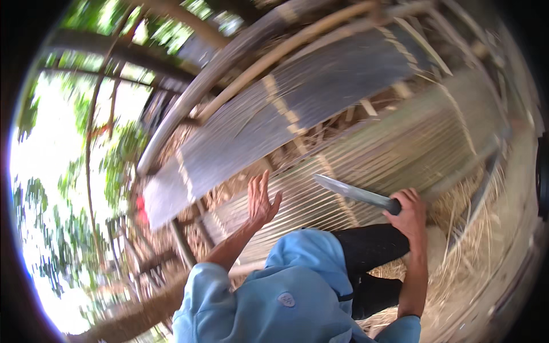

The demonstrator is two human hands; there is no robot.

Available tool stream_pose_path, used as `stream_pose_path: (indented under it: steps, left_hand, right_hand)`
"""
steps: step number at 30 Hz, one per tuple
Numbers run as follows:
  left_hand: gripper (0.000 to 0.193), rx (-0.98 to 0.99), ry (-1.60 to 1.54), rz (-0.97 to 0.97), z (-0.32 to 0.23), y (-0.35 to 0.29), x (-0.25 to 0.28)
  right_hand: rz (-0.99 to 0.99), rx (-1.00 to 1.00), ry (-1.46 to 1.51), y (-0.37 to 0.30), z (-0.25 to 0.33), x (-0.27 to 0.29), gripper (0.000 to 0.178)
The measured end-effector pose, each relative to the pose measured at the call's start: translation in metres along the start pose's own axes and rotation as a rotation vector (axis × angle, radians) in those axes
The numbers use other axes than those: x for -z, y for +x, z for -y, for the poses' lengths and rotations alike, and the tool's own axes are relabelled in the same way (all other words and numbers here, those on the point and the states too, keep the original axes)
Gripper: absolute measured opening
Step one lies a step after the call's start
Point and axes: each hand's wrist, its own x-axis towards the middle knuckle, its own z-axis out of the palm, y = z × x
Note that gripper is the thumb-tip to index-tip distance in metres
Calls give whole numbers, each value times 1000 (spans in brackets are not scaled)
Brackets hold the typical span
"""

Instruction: The person uses a knife to strip a long bamboo pole into thin strips, working outdoors at a wooden structure.

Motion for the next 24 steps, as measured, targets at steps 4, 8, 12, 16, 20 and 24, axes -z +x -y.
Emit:
stream_pose_path:
  steps: [4, 8, 12, 16, 20, 24]
  left_hand:
    - [84, 319, 78, -114, 116, -70, 13]
    - [90, 682, 156, -171, 248, -135, 20]
    - [87, 847, 195, -252, 346, -184, 21]
    - [75, 879, 166, -362, 402, -225, 17]
    - [62, 758, 211, -459, 430, -230, 7]
    - [53, 732, 60, -556, 444, -222, 6]
  right_hand:
    - [212, 105, -45, 9, 44, -41, 45]
    - [289, 124, -39, 47, 105, -95, 49]
    - [221, 144, -57, 98, 181, -162, 48]
    - [244, 287, -16, 141, 257, -239, 49]
    - [286, 362, -99, 168, 291, -303, 49]
    - [434, 309, -298, 166, 300, -334, 43]
